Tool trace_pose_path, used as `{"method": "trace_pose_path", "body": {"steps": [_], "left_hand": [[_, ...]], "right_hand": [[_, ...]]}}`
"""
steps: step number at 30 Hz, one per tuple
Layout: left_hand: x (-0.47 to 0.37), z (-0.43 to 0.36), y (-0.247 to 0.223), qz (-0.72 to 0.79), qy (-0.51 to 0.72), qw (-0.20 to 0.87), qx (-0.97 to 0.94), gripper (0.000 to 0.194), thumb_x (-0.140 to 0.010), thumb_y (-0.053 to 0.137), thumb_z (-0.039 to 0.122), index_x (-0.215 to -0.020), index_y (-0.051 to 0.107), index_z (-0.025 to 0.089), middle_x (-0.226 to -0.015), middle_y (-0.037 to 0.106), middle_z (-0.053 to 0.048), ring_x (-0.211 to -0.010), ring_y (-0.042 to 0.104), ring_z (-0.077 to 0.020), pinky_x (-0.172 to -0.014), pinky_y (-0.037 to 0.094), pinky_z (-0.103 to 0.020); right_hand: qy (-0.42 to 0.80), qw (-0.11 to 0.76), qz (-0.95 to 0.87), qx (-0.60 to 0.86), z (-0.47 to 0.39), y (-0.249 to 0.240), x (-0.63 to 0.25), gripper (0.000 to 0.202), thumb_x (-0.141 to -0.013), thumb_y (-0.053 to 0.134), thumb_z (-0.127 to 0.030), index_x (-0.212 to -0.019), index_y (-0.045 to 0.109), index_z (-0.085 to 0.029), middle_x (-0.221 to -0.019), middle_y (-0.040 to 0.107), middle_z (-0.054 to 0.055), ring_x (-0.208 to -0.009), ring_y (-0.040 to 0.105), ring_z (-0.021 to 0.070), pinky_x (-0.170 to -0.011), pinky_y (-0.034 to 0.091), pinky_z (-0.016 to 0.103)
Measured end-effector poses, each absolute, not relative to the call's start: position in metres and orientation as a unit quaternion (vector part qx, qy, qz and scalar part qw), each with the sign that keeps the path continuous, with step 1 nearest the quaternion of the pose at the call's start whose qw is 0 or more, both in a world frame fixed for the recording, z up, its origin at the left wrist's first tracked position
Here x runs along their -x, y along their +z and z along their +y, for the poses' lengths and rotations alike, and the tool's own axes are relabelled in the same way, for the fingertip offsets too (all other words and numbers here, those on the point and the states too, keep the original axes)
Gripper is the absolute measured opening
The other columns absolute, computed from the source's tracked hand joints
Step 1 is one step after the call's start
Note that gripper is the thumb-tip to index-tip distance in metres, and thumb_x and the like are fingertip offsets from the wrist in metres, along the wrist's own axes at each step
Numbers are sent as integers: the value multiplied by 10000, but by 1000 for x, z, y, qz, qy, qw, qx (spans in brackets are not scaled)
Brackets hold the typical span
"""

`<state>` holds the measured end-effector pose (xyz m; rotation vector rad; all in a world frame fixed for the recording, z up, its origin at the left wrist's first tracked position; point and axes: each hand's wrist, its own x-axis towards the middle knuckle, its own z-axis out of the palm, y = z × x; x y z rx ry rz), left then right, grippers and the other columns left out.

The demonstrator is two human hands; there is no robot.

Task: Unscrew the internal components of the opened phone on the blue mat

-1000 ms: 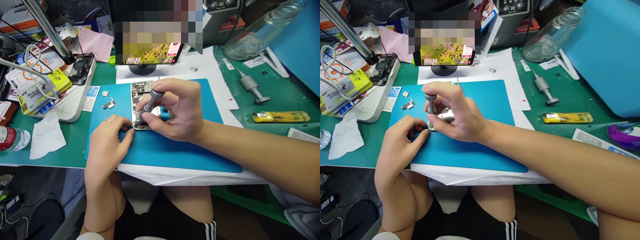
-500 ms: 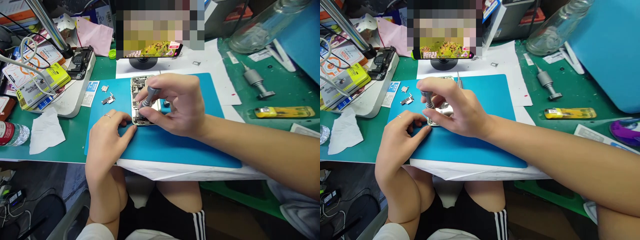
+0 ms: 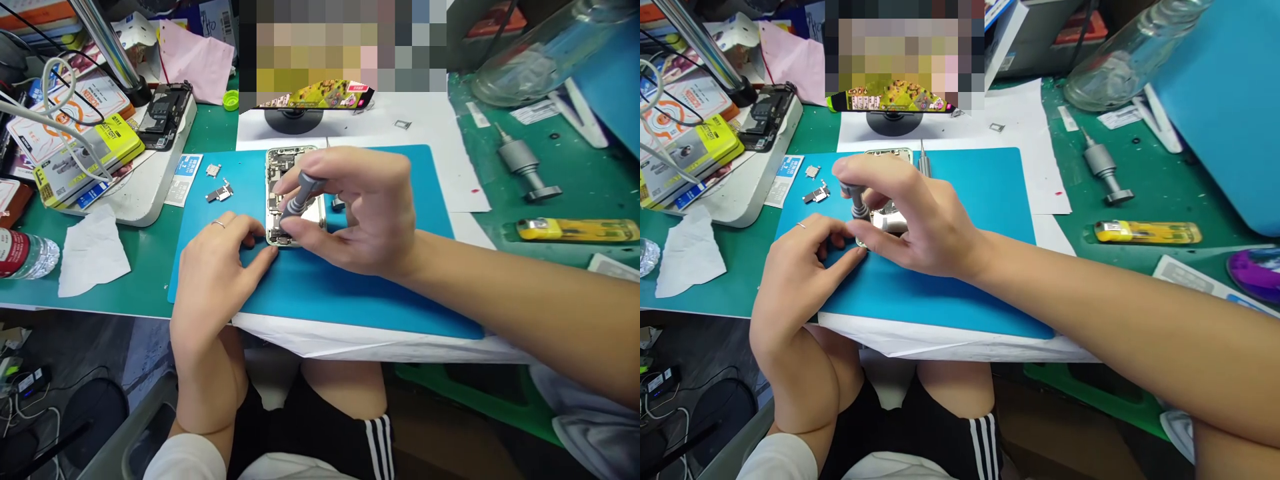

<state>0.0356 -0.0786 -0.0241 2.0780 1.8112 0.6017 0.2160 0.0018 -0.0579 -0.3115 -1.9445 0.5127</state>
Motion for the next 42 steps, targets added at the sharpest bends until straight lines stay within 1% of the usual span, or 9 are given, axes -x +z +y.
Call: {"method": "trace_pose_path", "body": {"steps": [4,7,12,19,26,30,33,38,42], "left_hand": [[-35,-79,-24,633,214,160,-726,99,-906,717,284,-943,645,227,-894,656,24,-850,605,-168,-701,383,-302],[-35,-80,-23,635,213,165,-724,99,-911,708,289,-978,660,235,-899,661,18,-847,604,-173,-699,383,-304],[-35,-80,-22,636,214,170,-721,93,-919,704,294,-985,675,235,-903,660,20,-840,598,-164,-685,381,-302],[-34,-80,-22,623,241,165,-726,35,-958,664,245,-962,690,222,-928,664,14,-833,601,-152,-702,384,-301],[-34,-79,-22,639,260,155,-707,112,-975,621,213,-894,698,220,-924,669,-3,-865,615,-172,-727,409,-311],[-33,-78,-24,686,266,133,-664,121,-952,632,201,-877,724,223,-929,683,-14,-857,609,-187,-733,427,-330],[-33,-78,-25,690,268,137,-659,117,-939,640,196,-926,751,234,-959,696,-12,-868,617,-189,-761,451,-337],[-31,-78,-25,686,290,143,-652,190,-952,606,163,-1028,760,245,-1006,706,-3,-820,619,-159,-760,471,-312],[-31,-79,-25,683,293,142,-654,202,-982,577,177,-1069,746,245,-1028,715,2,-860,631,-162,-784,471,-302]], "right_hand": [[224,543,-798,131,0,-60,-215,559,-899,604,-113,-1385,445,-339,-1284,579,23,-998,723,141,-769,668,282],[230,570,-780,117,-1,-59,-214,588,-885,628,-96,-1395,458,-334,-1261,544,24,-974,721,135,-747,661,268],[233,567,-779,126,-2,-58,-214,564,-899,631,-103,-1384,464,-337,-1237,548,33,-960,721,145,-743,662,283],[236,575,-771,138,-3,-58,-213,510,-909,660,-196,-1345,463,-371,-1277,561,21,-915,728,143,-710,665,282],[253,601,-750,114,-1,-58,-212,602,-865,688,-91,-1376,496,-345,-1263,512,10,-964,717,112,-743,653,231],[244,600,-751,127,0,-59,-211,639,-870,668,-83,-1394,465,-385,-1272,501,3,-965,711,105,-729,655,236],[244,600,-751,132,-1,-57,-211,630,-862,676,-80,-1372,481,-394,-1253,520,-6,-954,714,112,-724,659,248],[222,603,-754,137,1,-57,-212,569,-871,673,-108,-1349,482,-350,-1256,521,18,-933,716,127,-691,657,255],[217,607,-753,132,2,-63,-212,559,-864,670,-99,-1347,489,-316,-1249,516,34,-933,712,121,-696,649,241]]}}
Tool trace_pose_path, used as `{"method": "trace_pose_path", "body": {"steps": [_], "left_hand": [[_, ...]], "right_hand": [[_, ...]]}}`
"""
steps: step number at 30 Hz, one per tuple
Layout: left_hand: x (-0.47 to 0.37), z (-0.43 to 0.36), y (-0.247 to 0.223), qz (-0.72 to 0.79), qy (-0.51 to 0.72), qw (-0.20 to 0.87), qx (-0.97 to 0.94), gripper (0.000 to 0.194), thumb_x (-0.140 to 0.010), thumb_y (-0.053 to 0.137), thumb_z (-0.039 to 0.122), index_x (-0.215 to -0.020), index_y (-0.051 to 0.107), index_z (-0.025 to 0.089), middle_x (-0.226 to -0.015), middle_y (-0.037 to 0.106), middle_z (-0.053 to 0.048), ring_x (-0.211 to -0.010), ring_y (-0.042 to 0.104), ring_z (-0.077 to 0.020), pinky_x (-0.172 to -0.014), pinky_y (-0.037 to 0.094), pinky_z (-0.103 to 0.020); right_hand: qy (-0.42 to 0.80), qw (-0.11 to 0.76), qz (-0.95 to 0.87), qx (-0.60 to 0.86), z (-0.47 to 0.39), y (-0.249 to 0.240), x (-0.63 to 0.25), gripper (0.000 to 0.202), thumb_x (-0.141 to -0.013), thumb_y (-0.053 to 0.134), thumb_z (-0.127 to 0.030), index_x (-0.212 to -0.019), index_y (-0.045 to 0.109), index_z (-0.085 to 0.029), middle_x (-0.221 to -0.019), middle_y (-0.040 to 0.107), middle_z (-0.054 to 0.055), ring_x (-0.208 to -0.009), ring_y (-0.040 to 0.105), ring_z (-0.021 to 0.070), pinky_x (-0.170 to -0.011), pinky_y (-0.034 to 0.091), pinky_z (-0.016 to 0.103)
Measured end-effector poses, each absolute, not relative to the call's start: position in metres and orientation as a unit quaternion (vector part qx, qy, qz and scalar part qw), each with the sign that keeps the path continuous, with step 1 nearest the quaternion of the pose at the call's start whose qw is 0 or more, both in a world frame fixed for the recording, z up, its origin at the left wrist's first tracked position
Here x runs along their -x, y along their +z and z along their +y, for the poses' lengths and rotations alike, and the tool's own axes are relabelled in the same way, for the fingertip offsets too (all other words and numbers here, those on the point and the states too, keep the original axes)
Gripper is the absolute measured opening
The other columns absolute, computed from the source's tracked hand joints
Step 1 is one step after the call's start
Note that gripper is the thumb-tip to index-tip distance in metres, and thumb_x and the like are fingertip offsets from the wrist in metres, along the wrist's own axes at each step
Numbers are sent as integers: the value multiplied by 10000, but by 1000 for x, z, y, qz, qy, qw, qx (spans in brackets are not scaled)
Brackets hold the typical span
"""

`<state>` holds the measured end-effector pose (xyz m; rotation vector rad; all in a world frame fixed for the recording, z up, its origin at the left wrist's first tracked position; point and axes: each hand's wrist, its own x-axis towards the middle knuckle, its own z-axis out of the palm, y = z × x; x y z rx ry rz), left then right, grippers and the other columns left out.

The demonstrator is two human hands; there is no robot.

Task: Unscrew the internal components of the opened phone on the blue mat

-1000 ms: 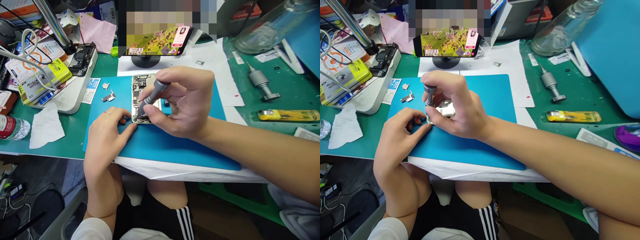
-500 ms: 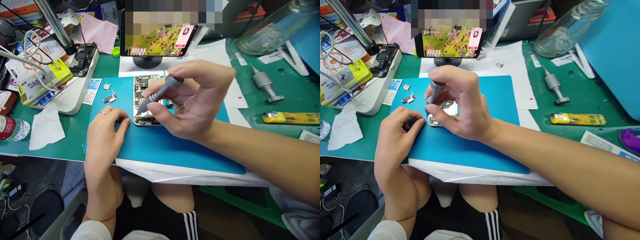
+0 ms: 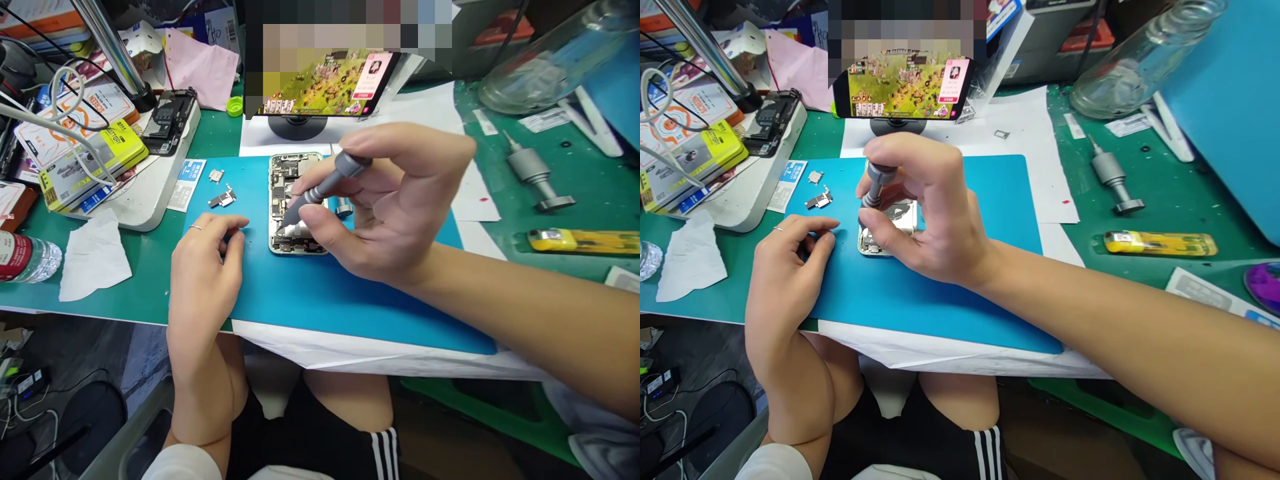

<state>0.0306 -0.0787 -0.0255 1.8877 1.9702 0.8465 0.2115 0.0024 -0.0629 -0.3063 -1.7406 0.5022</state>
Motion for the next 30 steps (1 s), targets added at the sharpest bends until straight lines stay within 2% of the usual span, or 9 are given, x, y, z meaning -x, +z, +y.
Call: {"method": "trace_pose_path", "body": {"steps": [4,7,10,12,14,15,18,22,30], "left_hand": [[-31,-78,-24,678,283,147,-662,220,-1009,541,209,-1136,716,251,-1106,718,1,-951,640,-182,-800,458,-313],[-31,-78,-24,682,270,146,-664,201,-1000,557,243,-1124,714,245,-1041,708,-12,-873,627,-180,-782,445,-322],[-30,-78,-24,685,258,140,-667,253,-978,602,314,-1208,687,250,-1024,687,-18,-827,603,-180,-763,442,-323],[-30,-78,-24,685,234,134,-677,543,-913,702,396,-1421,553,275,-1123,672,-28,-884,610,-205,-772,450,-330],[-30,-78,-23,684,201,127,-690,835,-846,778,445,-1563,375,300,-1251,636,-47,-980,618,-241,-807,462,-345],[-31,-78,-22,686,187,124,-692,905,-830,793,456,-1590,322,308,-1306,613,-57,-1024,619,-258,-828,467,-354],[-33,-78,-20,701,168,120,-682,881,-840,783,475,-1583,339,312,-1407,558,-72,-1089,621,-281,-866,480,-373],[-33,-77,-18,710,158,119,-676,841,-855,762,503,-1571,363,317,-1444,530,-80,-1124,625,-293,-873,494,-378],[-31,-78,-21,699,166,108,-687,857,-858,758,498,-1580,332,322,-1460,535,-96,-1185,621,-322,-904,511,-390]], "right_hand": [[229,608,-745,154,-4,-52,-209,504,-892,652,-117,-1319,501,-337,-1215,522,5,-950,706,117,-737,647,250],[248,610,-713,240,-8,-23,-215,364,-942,634,-189,-1258,535,-340,-1203,539,-15,-935,684,126,-716,634,256],[210,554,-743,312,3,1,-238,324,-957,654,-278,-1262,561,-336,-1296,557,-22,-974,684,159,-747,624,289],[142,529,-782,297,18,2,-261,439,-964,631,-260,-1376,504,-341,-1377,556,-3,-988,698,164,-709,592,282],[26,471,-836,281,37,-10,-284,570,-953,615,-194,-1478,426,-311,-1231,676,41,-871,708,163,-680,562,299],[-28,434,-859,269,46,-17,-293,525,-961,594,-193,-1461,461,-281,-1200,709,65,-823,707,169,-702,566,319],[-67,302,-913,264,63,-34,-308,281,-974,494,-174,-1213,643,-180,-1110,747,130,-946,720,262,-753,572,377],[-5,153,-958,243,67,-35,-307,277,-923,422,-95,-952,681,-188,-1133,724,125,-989,695,261,-774,561,377],[-9,152,-951,268,58,-37,-296,305,-1005,405,-230,-1163,661,-177,-1109,708,129,-997,661,264,-790,514,364]]}}
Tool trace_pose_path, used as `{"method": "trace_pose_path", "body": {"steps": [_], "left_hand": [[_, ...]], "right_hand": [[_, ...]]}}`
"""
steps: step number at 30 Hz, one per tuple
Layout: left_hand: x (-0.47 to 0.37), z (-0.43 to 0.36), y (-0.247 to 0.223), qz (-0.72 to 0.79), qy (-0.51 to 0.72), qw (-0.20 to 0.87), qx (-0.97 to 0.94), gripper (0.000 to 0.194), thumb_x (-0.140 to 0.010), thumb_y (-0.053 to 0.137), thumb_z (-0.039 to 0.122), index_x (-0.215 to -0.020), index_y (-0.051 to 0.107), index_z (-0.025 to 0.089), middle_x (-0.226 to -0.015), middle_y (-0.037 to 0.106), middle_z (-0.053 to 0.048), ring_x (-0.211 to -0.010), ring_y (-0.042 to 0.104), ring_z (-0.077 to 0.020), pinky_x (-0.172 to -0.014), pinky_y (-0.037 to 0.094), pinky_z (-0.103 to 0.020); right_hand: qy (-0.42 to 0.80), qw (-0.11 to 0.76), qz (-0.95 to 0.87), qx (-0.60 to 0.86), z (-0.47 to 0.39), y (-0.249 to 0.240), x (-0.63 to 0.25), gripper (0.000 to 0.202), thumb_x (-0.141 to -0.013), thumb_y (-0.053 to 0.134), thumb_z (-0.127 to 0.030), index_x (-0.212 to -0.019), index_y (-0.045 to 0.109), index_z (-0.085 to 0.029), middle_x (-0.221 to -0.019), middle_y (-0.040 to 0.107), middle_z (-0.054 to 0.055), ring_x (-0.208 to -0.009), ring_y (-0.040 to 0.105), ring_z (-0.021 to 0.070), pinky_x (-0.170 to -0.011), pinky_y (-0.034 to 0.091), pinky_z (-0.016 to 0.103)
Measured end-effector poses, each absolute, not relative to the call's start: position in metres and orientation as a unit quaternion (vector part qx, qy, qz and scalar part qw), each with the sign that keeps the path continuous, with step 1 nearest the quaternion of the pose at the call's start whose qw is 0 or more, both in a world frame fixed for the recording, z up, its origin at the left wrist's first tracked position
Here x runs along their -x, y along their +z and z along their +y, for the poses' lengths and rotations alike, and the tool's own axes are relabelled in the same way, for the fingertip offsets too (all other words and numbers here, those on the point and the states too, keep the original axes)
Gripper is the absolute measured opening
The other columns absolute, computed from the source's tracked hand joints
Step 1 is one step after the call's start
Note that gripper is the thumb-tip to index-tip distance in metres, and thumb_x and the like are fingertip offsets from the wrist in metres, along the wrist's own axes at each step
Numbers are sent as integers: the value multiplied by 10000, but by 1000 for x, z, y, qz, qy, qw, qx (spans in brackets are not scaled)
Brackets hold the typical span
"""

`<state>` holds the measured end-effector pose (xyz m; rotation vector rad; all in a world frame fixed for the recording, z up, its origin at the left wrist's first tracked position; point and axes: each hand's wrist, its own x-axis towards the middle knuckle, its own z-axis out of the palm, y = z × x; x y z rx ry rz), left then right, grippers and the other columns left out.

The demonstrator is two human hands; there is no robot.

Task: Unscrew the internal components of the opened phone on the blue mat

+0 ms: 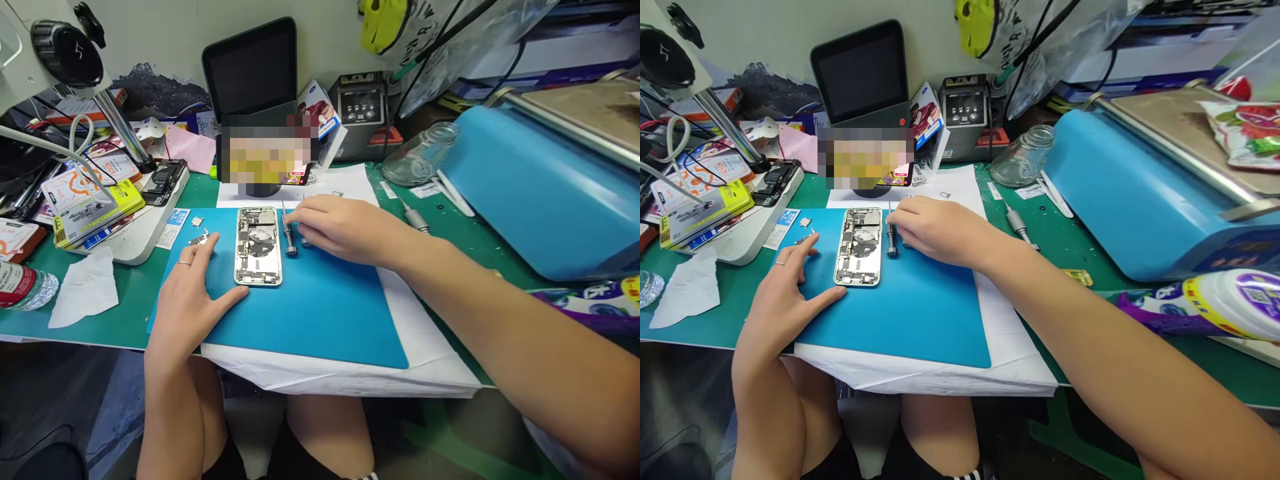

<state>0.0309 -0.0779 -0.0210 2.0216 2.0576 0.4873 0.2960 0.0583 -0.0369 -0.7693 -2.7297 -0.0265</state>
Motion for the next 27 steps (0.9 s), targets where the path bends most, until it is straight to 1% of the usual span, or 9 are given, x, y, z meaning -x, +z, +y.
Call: {"method": "trace_pose_path", "body": {"steps": [3,5,8,13,17,21,23,25,27], "left_hand": [[-31,-78,-23,697,163,107,-690,839,-861,760,501,-1572,349,325,-1487,514,-89,-1191,623,-328,-955,514,-423],[-31,-79,-25,692,166,107,-694,857,-870,754,502,-1587,318,327,-1491,517,-85,-1224,608,-337,-1005,504,-446],[-30,-79,-26,688,172,106,-697,892,-879,748,491,-1609,264,323,-1492,524,-88,-1287,574,-356,-1057,488,-477],[-29,-79,-28,685,172,106,-700,843,-887,741,484,-1593,312,312,-1518,500,-84,-1303,575,-355,-1036,514,-480],[-29,-78,-29,678,171,100,-708,830,-882,743,482,-1583,351,273,-1535,488,-100,-1337,552,-363,-1049,512,-492],[-30,-79,-29,676,165,98,-711,806,-886,737,473,-1573,375,259,-1534,493,-93,-1375,523,-358,-1090,490,-501],[-30,-79,-28,676,163,94,-712,796,-891,731,479,-1571,381,258,-1535,491,-91,-1372,527,-356,-1076,501,-495],[-30,-79,-29,677,163,87,-713,785,-898,721,490,-1569,386,257,-1528,497,-91,-1355,541,-354,-1051,516,-488],[-30,-79,-29,675,164,80,-715,754,-914,699,501,-1561,401,254,-1520,505,-93,-1337,555,-351,-1034,524,-482]], "right_hand": [[-4,137,-949,284,53,-38,-292,290,-989,440,-265,-1142,668,-170,-1068,657,128,-928,635,255,-737,481,353],[10,112,-946,303,50,-37,-288,253,-956,475,-249,-1084,680,-173,-1035,623,117,-884,613,242,-711,458,344],[35,74,-939,333,47,-32,-281,235,-938,480,-231,-1035,689,-181,-1053,601,116,-900,604,243,-720,445,344],[52,56,-926,370,45,-29,-278,276,-963,435,-217,-1089,679,-189,-1013,609,105,-906,610,247,-718,445,337],[40,74,-924,374,45,-34,-283,322,-956,432,-205,-1178,664,-186,-1062,613,110,-924,633,248,-751,476,341],[56,82,-912,397,46,-35,-282,300,-939,474,-235,-1145,686,-187,-1074,609,110,-882,647,238,-751,498,345],[60,76,-906,413,44,-33,-279,296,-926,485,-224,-1138,690,-195,-1081,610,107,-889,654,242,-750,502,349],[56,71,-901,424,42,-30,-277,307,-935,471,-225,-1156,681,-205,-1134,601,109,-882,660,239,-743,505,356],[55,65,-898,431,39,-29,-276,313,-954,463,-267,-1192,661,-224,-1219,568,112,-810,657,210,-723,508,361]]}}
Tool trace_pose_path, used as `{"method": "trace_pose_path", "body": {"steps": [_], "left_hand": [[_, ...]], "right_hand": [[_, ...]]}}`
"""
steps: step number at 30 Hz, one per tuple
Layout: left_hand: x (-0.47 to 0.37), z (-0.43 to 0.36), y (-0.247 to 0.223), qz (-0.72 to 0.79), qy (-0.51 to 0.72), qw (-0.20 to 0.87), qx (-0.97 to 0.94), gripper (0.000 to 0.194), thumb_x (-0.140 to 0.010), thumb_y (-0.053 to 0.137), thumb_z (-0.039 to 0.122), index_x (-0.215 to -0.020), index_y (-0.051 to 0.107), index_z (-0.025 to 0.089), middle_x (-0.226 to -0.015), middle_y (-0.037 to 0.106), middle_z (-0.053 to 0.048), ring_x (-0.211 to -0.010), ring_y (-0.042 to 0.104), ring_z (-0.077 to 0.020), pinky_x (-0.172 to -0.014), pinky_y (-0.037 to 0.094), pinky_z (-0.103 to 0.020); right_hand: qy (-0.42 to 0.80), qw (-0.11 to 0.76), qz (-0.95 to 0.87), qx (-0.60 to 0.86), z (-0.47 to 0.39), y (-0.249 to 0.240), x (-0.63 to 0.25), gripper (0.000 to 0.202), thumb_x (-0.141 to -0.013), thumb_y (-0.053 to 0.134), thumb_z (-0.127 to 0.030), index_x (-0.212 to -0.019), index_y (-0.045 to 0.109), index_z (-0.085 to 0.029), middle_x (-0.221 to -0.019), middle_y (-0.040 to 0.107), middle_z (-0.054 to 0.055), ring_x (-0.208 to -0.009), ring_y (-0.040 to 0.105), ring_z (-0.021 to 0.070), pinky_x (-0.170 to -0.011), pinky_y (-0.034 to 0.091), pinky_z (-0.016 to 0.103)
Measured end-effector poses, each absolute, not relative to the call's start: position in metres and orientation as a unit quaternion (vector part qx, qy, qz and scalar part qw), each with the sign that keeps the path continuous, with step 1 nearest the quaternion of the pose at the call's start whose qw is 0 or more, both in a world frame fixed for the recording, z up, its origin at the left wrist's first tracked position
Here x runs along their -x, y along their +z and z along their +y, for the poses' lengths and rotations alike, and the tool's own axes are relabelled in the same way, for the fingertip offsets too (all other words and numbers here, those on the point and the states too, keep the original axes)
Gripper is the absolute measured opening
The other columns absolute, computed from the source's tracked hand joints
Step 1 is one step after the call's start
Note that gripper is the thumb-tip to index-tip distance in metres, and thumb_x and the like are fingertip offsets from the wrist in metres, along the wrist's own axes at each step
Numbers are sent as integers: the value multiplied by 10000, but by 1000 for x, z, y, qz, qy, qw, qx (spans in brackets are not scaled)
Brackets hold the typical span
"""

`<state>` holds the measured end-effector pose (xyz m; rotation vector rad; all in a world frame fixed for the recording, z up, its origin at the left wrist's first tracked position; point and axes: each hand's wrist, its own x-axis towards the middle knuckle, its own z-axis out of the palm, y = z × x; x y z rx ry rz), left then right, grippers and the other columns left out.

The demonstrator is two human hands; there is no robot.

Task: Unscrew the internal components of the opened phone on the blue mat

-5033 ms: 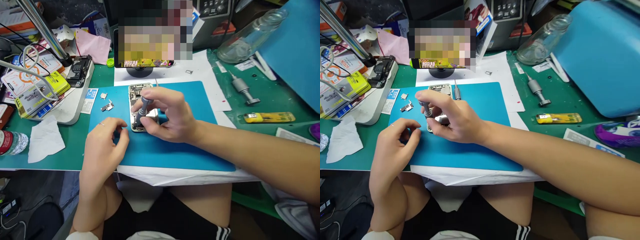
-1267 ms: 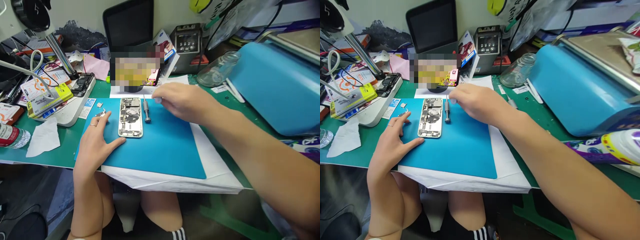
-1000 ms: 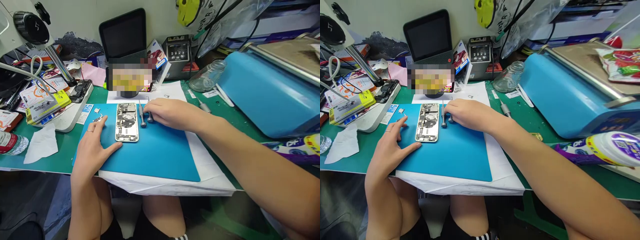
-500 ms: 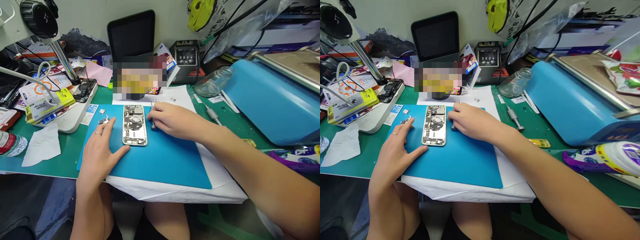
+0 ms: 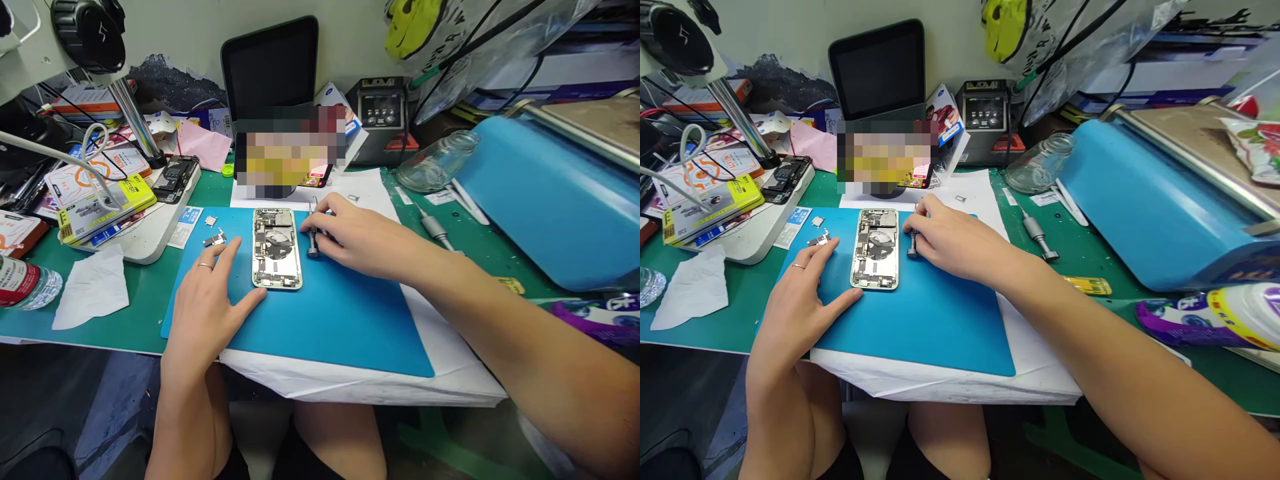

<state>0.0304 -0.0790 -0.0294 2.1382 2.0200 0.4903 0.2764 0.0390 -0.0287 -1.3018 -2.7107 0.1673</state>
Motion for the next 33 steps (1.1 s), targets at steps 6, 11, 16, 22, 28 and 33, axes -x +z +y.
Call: {"method": "trace_pose_path", "body": {"steps": [6,11,16,22,28,33], "left_hand": [[-30,-81,-31,674,161,70,-717,653,-962,624,518,-1531,456,244,-1521,508,-97,-1299,580,-344,-1031,522,-477],[-31,-80,-29,675,155,73,-718,640,-967,610,524,-1524,470,241,-1523,510,-97,-1272,597,-341,-1031,522,-476],[-30,-80,-29,673,159,69,-719,633,-967,613,520,-1519,475,243,-1523,511,-98,-1310,574,-345,-1032,519,-464],[-30,-80,-29,668,163,70,-722,620,-964,624,508,-1505,488,238,-1513,522,-93,-1312,572,-341,-1031,515,-464],[-29,-81,-30,668,166,76,-722,621,-960,629,513,-1504,482,250,-1521,505,-97,-1332,550,-344,-1040,497,-452],[-31,-83,-25,634,226,132,-728,577,-925,701,426,-1459,545,277,-1241,595,-77,-1064,645,-246,-889,520,-358]], "right_hand": [[84,63,-901,422,37,-31,-282,280,-960,459,-307,-1198,589,-236,-1380,486,124,-776,660,187,-782,547,397],[88,82,-908,402,39,-34,-280,192,-983,438,-328,-1095,559,-229,-1316,554,117,-975,672,270,-821,553,420],[90,159,-903,389,39,-36,-275,217,-1013,418,-332,-1064,595,-217,-1167,659,121,-1021,676,280,-848,547,409],[80,259,-888,371,36,-33,-274,217,-1015,446,-307,-1034,643,-218,-1078,756,90,-970,721,247,-850,566,373],[97,409,-819,390,23,-32,-273,362,-1005,567,-332,-1344,452,-277,-1107,767,47,-845,772,202,-753,608,340],[118,456,-831,296,15,-38,-274,480,-1011,548,-257,-1415,344,-416,-1260,705,41,-914,766,211,-750,644,384]]}}
